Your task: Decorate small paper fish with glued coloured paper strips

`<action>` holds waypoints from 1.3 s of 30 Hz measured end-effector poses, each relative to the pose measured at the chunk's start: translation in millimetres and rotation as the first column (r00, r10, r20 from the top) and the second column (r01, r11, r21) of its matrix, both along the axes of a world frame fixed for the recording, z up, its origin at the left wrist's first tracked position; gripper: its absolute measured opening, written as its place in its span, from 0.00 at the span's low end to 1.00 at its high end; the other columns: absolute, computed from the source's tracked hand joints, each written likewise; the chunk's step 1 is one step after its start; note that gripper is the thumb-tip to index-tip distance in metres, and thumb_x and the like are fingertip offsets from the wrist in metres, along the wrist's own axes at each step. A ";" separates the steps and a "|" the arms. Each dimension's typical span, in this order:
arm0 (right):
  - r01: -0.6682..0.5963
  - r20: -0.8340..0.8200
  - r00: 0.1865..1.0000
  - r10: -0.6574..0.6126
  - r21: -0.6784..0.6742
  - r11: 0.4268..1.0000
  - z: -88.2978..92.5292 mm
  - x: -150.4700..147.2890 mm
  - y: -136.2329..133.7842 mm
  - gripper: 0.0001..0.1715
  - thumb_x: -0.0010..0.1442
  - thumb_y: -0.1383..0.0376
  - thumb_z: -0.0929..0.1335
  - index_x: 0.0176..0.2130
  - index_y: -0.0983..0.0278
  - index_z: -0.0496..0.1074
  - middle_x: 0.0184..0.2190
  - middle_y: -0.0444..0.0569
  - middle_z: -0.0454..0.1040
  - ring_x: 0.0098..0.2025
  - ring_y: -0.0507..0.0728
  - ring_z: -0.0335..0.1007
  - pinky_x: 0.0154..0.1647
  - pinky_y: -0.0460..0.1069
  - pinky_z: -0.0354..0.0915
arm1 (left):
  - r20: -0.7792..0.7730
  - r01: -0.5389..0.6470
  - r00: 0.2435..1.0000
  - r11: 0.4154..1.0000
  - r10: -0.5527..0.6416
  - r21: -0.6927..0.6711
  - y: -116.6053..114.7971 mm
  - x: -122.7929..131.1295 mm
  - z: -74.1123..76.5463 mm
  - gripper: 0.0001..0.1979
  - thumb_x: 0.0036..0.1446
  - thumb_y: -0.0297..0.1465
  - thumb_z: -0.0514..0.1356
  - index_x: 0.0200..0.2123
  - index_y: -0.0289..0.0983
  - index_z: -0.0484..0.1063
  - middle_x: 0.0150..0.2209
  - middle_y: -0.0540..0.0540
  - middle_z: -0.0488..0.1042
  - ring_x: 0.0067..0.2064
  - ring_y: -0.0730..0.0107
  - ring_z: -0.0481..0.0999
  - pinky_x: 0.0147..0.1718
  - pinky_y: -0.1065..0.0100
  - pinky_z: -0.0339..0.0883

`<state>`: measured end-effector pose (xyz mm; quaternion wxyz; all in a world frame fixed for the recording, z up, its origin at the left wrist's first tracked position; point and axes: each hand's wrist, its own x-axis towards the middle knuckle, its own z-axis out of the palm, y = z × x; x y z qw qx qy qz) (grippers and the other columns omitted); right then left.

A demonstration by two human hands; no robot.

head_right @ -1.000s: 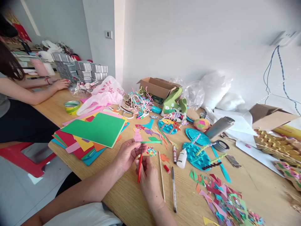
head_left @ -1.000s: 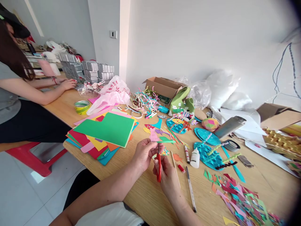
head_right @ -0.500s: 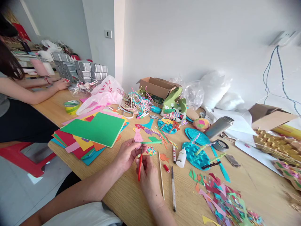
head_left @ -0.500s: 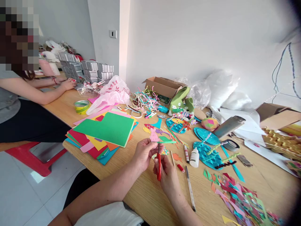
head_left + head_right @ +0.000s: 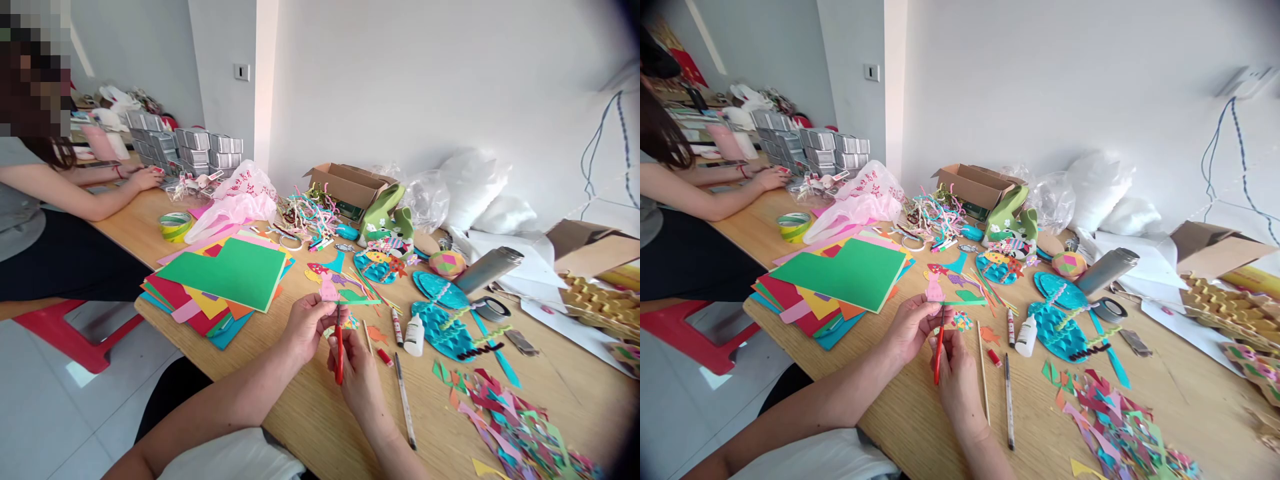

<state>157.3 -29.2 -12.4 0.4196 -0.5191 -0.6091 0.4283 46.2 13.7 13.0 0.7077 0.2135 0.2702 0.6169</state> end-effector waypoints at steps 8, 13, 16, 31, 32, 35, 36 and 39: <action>0.011 0.013 1.000 -0.011 -0.002 1.000 3.6 -0.8 -1.4 0.21 0.60 0.47 0.63 0.32 0.62 0.63 0.19 0.40 0.62 0.19 0.51 0.54 0.19 0.46 0.51 | -0.028 -0.001 1.000 1.000 0.001 0.022 1.4 -1.6 0.4 0.12 0.41 0.29 0.68 0.31 0.30 0.74 0.32 0.42 0.77 0.34 0.64 0.79 0.39 0.65 0.69; 0.005 0.031 1.000 -0.004 -0.030 1.000 4.3 -1.0 -2.6 0.22 0.60 0.46 0.63 0.33 0.62 0.63 0.18 0.39 0.61 0.19 0.51 0.53 0.19 0.46 0.50 | -0.039 0.018 0.999 0.999 -0.016 0.035 1.9 -3.6 3.0 0.13 0.41 0.28 0.68 0.33 0.30 0.74 0.41 0.39 0.77 0.35 0.62 0.79 0.38 0.64 0.69; -0.001 0.031 1.000 0.002 -0.031 1.000 4.6 -0.9 -3.1 0.22 0.59 0.45 0.63 0.32 0.61 0.62 0.18 0.39 0.61 0.19 0.51 0.54 0.19 0.46 0.50 | -0.036 0.028 0.999 0.998 -0.026 0.051 2.6 -4.4 2.8 0.13 0.41 0.28 0.67 0.33 0.30 0.74 0.42 0.39 0.77 0.35 0.61 0.80 0.36 0.65 0.69; -0.046 -0.077 0.996 0.042 -0.048 0.998 2.7 -3.2 -3.9 0.23 0.59 0.44 0.63 0.30 0.60 0.60 0.18 0.39 0.60 0.19 0.50 0.55 0.18 0.45 0.51 | -0.024 0.064 0.998 0.992 -0.061 0.109 3.5 -5.9 -0.3 0.10 0.43 0.27 0.65 0.32 0.31 0.71 0.42 0.37 0.78 0.35 0.58 0.81 0.33 0.65 0.70; -0.049 -0.083 0.996 0.045 -0.048 0.998 3.2 -3.5 -4.2 0.24 0.59 0.44 0.63 0.29 0.60 0.60 0.18 0.39 0.60 0.19 0.50 0.55 0.18 0.45 0.51 | -0.021 0.063 0.998 0.992 -0.061 0.108 3.6 -6.0 -0.5 0.10 0.43 0.27 0.65 0.32 0.31 0.71 0.41 0.37 0.78 0.36 0.58 0.81 0.34 0.65 0.70; -0.046 -0.087 0.995 0.042 -0.044 0.998 6.8 -4.3 -5.3 0.26 0.58 0.42 0.63 0.28 0.60 0.60 0.17 0.39 0.61 0.19 0.50 0.55 0.18 0.45 0.52 | -0.015 0.058 0.998 0.992 -0.056 0.108 4.1 -5.8 -0.9 0.09 0.43 0.27 0.65 0.31 0.32 0.71 0.39 0.38 0.79 0.37 0.57 0.80 0.37 0.64 0.70; -0.041 -0.086 0.996 0.037 -0.041 0.998 8.4 -4.6 -5.5 0.26 0.57 0.41 0.63 0.27 0.60 0.59 0.17 0.40 0.61 0.19 0.50 0.55 0.17 0.45 0.52 | -0.014 0.055 0.998 0.993 -0.054 0.108 4.2 -5.7 -1.0 0.09 0.43 0.26 0.65 0.31 0.31 0.71 0.39 0.38 0.79 0.37 0.57 0.80 0.37 0.63 0.70; -0.031 -0.077 0.997 0.028 -0.042 0.999 12.3 -5.3 -5.7 0.28 0.56 0.39 0.63 0.26 0.60 0.59 0.16 0.40 0.61 0.18 0.50 0.55 0.17 0.45 0.52 | -0.009 0.052 0.999 0.992 -0.051 0.111 4.6 -5.3 -0.9 0.08 0.43 0.26 0.65 0.30 0.31 0.72 0.38 0.38 0.79 0.38 0.57 0.80 0.39 0.63 0.69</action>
